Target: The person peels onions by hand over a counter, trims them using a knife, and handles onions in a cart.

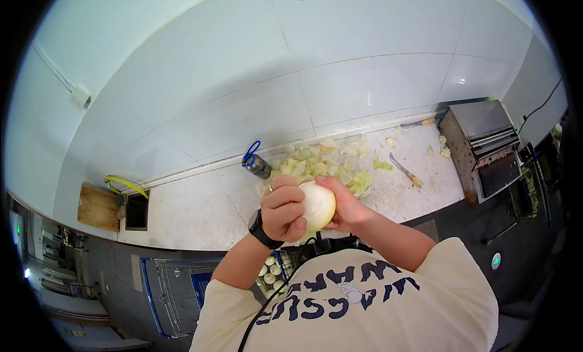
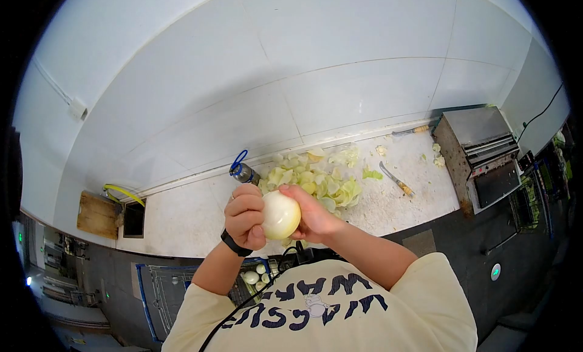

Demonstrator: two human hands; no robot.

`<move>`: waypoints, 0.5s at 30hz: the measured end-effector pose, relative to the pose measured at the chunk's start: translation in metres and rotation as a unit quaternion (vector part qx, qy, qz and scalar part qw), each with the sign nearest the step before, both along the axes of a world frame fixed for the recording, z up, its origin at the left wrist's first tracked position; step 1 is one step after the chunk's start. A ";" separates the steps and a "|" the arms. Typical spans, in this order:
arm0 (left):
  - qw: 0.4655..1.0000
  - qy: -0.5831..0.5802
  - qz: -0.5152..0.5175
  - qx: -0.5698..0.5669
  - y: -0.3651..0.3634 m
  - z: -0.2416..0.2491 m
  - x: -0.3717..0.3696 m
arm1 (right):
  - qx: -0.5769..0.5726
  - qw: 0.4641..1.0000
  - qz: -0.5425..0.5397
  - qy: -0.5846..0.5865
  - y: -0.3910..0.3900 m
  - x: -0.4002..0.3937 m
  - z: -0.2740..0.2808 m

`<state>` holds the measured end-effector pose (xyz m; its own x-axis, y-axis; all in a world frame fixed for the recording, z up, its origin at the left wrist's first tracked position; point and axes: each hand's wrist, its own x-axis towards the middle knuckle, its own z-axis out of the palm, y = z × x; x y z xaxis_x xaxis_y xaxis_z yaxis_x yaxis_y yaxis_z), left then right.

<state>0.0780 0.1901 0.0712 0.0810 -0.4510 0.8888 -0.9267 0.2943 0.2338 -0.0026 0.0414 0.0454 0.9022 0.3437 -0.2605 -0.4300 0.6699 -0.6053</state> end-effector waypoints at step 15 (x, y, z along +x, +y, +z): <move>0.998 0.056 0.003 -0.028 0.000 0.000 -0.011 | 0.021 0.999 0.010 -0.025 -0.002 0.001 -0.002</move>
